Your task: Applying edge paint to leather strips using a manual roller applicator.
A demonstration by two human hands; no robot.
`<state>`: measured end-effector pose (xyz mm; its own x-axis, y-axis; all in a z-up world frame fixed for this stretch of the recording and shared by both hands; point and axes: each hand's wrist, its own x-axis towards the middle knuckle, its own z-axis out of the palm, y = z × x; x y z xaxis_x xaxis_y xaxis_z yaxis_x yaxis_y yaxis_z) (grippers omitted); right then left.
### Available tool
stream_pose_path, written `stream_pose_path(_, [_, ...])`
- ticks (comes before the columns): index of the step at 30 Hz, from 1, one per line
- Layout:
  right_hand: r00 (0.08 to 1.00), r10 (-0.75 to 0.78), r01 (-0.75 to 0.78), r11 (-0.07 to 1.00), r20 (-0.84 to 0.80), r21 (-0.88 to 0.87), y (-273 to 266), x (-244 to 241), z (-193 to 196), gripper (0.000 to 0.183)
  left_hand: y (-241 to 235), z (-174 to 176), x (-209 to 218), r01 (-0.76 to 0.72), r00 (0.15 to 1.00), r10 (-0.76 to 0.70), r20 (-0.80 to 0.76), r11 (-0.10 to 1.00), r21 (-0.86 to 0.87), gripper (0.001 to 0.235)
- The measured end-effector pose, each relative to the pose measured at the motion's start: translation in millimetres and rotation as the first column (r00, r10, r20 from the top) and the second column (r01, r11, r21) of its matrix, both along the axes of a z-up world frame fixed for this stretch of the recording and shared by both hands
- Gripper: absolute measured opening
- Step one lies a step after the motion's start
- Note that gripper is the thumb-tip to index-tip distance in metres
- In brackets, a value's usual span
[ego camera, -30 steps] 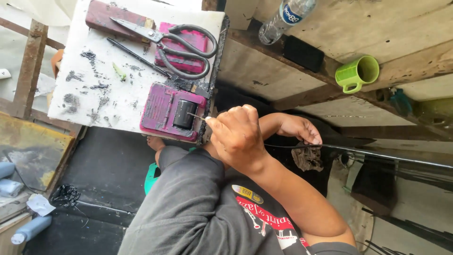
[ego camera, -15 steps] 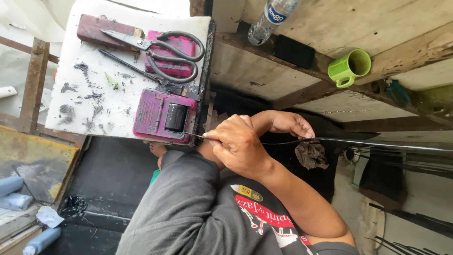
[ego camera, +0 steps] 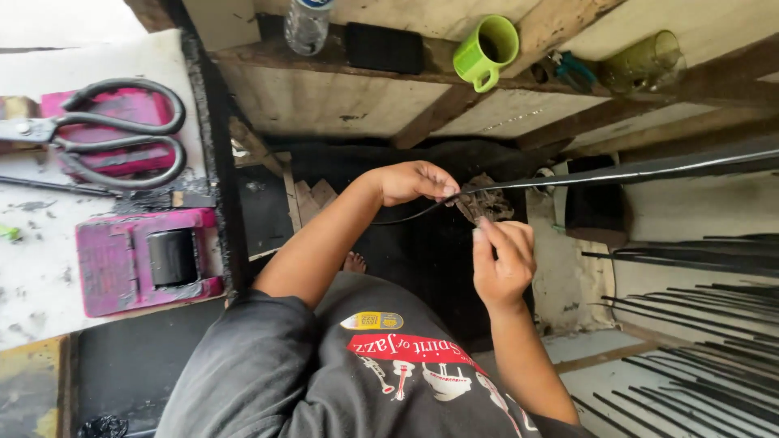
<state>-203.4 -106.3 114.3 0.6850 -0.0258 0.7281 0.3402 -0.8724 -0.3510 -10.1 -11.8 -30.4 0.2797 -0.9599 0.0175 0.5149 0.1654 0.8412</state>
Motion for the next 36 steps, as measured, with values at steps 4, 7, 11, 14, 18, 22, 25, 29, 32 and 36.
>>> stream_pose_path(4, [0.990, -0.136, 0.137, 0.990, 0.029, -0.037, -23, -8, -18, 0.013, 11, 22, -2, 0.014, 1.000, -0.014, -0.008, 1.000, 0.008, 0.019])
stream_pose_path(7, [0.983, -0.156, 0.165, 0.981, 0.096, -0.098, -22, -2, -21, 0.013, 12, 23, 1, 0.030, 0.999, -0.030, 0.020, 1.000, 0.010, 0.018])
stream_pose_path(11, [0.977, -0.173, 0.188, 0.975, 0.125, -0.121, -25, 5, -31, 0.011, 13, 23, 2, 0.028, 0.999, -0.028, 0.021, 0.999, 0.019, 0.018])
stream_pose_path(14, [0.976, -0.175, 0.189, 0.976, 0.127, -0.111, -26, 9, -34, 0.010, 15, 26, 2, 0.033, 0.999, -0.033, 0.030, 0.999, 0.019, 0.018])
stream_pose_path(18, [0.975, -0.184, 0.197, 0.974, 0.121, -0.110, -28, 12, -35, 0.011, 17, 34, 1, 0.039, 0.999, -0.040, 0.028, 0.999, 0.021, 0.017])
stream_pose_path(22, [0.976, -0.185, 0.197, 0.975, 0.117, -0.102, -27, 14, -35, 0.011, 17, 34, 1, 0.049, 0.999, -0.049, 0.023, 0.999, 0.015, 0.018])
stream_pose_path(25, [0.976, -0.185, 0.197, 0.975, 0.113, -0.103, -27, 15, -35, 0.011, 15, 34, 0, 0.046, 0.999, -0.046, 0.023, 0.999, 0.012, 0.017])
stream_pose_path(29, [0.974, -0.199, 0.210, 0.973, 0.107, -0.101, -29, 14, -38, 0.012, 15, 34, 0, 0.045, 0.999, -0.045, 0.019, 0.999, 0.010, 0.017])
stream_pose_path(32, [0.972, -0.210, 0.220, 0.970, 0.105, -0.102, -29, 15, -39, 0.013, 14, 32, -1, 0.051, 0.999, -0.052, 0.017, 0.999, 0.006, 0.016])
stream_pose_path(36, [0.973, -0.210, 0.219, 0.971, 0.093, -0.099, -26, 16, -38, 0.013, 13, 27, -1, 0.055, 0.998, -0.055, 0.015, 0.998, 0.001, 0.017])
